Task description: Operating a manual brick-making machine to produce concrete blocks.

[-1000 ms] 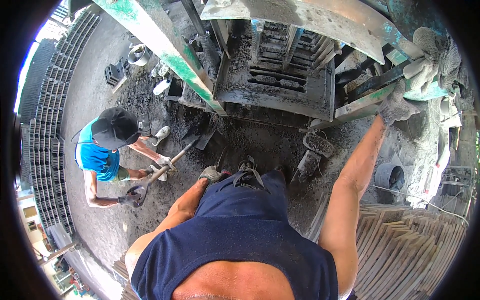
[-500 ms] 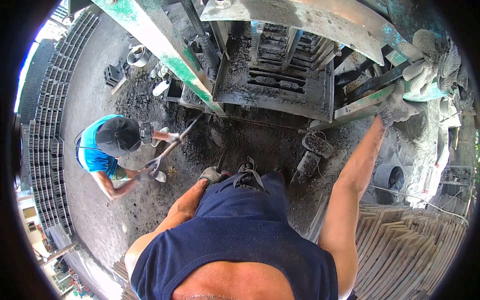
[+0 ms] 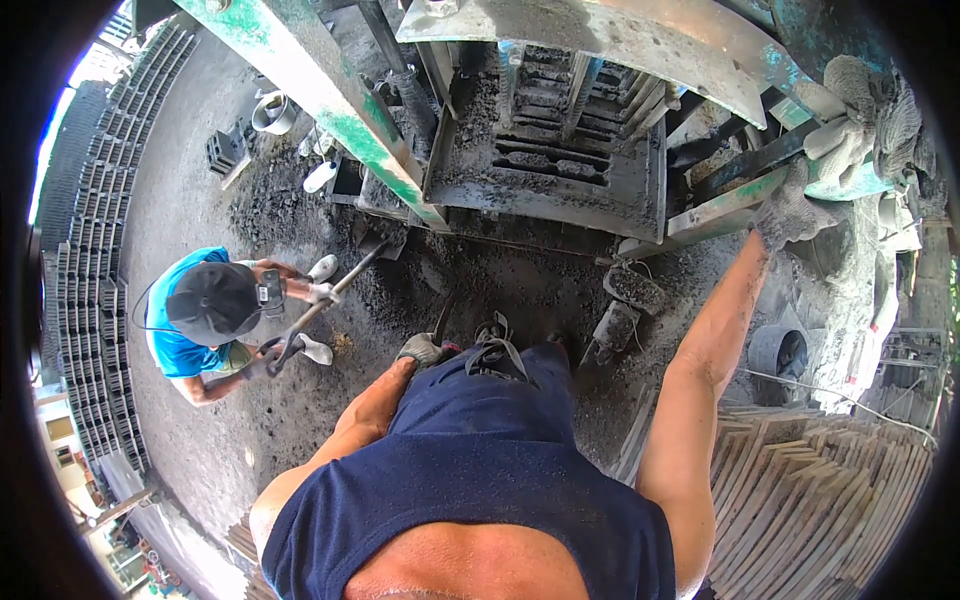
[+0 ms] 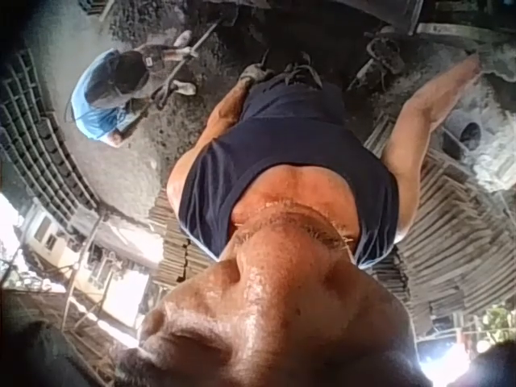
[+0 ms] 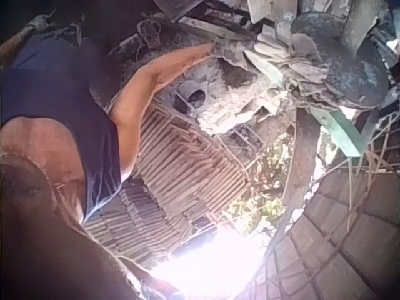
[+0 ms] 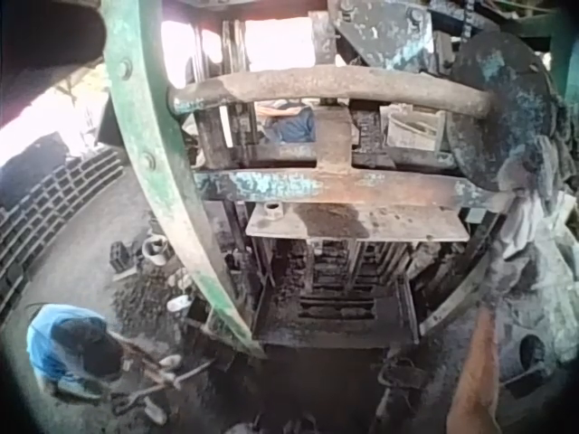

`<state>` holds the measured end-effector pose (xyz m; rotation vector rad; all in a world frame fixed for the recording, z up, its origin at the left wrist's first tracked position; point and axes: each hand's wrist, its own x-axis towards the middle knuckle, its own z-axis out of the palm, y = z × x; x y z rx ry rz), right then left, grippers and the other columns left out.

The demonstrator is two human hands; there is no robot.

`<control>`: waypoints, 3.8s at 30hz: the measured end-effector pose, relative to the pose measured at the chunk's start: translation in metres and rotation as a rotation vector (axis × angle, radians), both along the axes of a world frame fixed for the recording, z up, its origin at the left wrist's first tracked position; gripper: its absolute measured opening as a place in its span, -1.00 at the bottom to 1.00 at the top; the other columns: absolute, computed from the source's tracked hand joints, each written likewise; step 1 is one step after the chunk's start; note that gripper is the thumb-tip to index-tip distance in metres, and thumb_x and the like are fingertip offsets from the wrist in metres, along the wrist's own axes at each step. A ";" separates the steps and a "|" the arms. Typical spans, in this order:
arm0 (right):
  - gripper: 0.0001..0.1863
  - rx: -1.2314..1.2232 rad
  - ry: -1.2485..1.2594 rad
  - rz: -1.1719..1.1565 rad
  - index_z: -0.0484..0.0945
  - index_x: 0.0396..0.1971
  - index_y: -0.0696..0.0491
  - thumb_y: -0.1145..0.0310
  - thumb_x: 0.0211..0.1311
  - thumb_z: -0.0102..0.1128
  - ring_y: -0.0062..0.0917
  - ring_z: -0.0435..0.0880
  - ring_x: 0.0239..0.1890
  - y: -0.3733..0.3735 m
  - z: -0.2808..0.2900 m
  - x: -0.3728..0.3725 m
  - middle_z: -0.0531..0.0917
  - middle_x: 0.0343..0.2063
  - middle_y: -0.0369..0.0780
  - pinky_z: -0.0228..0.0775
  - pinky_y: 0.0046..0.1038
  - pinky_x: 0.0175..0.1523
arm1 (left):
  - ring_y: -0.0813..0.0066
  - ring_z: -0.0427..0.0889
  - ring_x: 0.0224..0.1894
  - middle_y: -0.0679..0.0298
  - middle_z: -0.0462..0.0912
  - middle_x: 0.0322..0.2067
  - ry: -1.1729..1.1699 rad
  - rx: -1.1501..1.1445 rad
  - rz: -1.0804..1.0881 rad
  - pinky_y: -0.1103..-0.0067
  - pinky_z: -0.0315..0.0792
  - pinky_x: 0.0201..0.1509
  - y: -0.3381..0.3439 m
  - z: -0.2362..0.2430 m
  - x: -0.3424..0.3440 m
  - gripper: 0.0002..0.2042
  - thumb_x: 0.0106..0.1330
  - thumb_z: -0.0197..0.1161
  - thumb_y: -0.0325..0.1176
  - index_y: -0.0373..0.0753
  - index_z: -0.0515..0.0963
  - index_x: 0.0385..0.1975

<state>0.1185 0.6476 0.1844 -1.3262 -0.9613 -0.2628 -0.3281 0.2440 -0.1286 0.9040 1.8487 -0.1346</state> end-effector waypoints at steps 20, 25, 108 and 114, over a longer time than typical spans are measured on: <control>0.33 -0.035 0.028 -0.003 0.08 0.30 0.35 -0.28 -0.32 0.54 -0.08 0.47 0.14 -0.008 0.008 -0.015 0.44 0.09 0.16 0.31 -0.21 0.20 | -0.02 0.65 -0.07 -0.08 0.68 -0.19 0.026 0.024 -0.027 0.27 0.52 0.00 -0.006 -0.017 -0.003 -0.42 0.06 0.22 0.20 -0.18 0.65 -0.11; 0.39 0.006 -0.013 -0.004 0.03 0.32 0.38 -0.36 -0.32 0.49 -0.04 0.45 0.15 -0.004 0.006 -0.010 0.41 0.11 0.18 0.30 -0.20 0.20 | -0.02 0.64 -0.06 -0.08 0.67 -0.19 0.033 0.039 -0.050 0.27 0.52 0.00 -0.007 -0.015 -0.002 -0.42 0.07 0.20 0.21 -0.19 0.65 -0.13; 0.33 -0.111 -0.032 -0.220 0.16 0.20 0.29 -0.36 -0.49 0.55 -0.08 0.63 -0.07 0.022 -0.026 0.046 0.55 -0.08 0.11 0.48 -0.17 0.01 | -0.02 0.62 -0.01 -0.11 0.64 -0.14 0.034 0.028 -0.054 0.28 0.50 0.02 -0.020 -0.011 0.006 -0.47 0.15 0.19 0.14 -0.19 0.64 -0.09; 0.41 -0.058 -0.056 -0.066 0.11 0.33 0.20 -0.34 -0.54 0.59 -0.04 0.56 0.06 0.002 -0.004 0.009 0.48 0.08 0.07 0.43 -0.14 0.10 | 0.01 0.64 -0.04 -0.06 0.69 -0.20 0.004 0.069 -0.034 0.31 0.50 0.02 -0.041 -0.049 -0.004 -0.34 0.12 0.22 0.24 -0.31 0.61 -0.07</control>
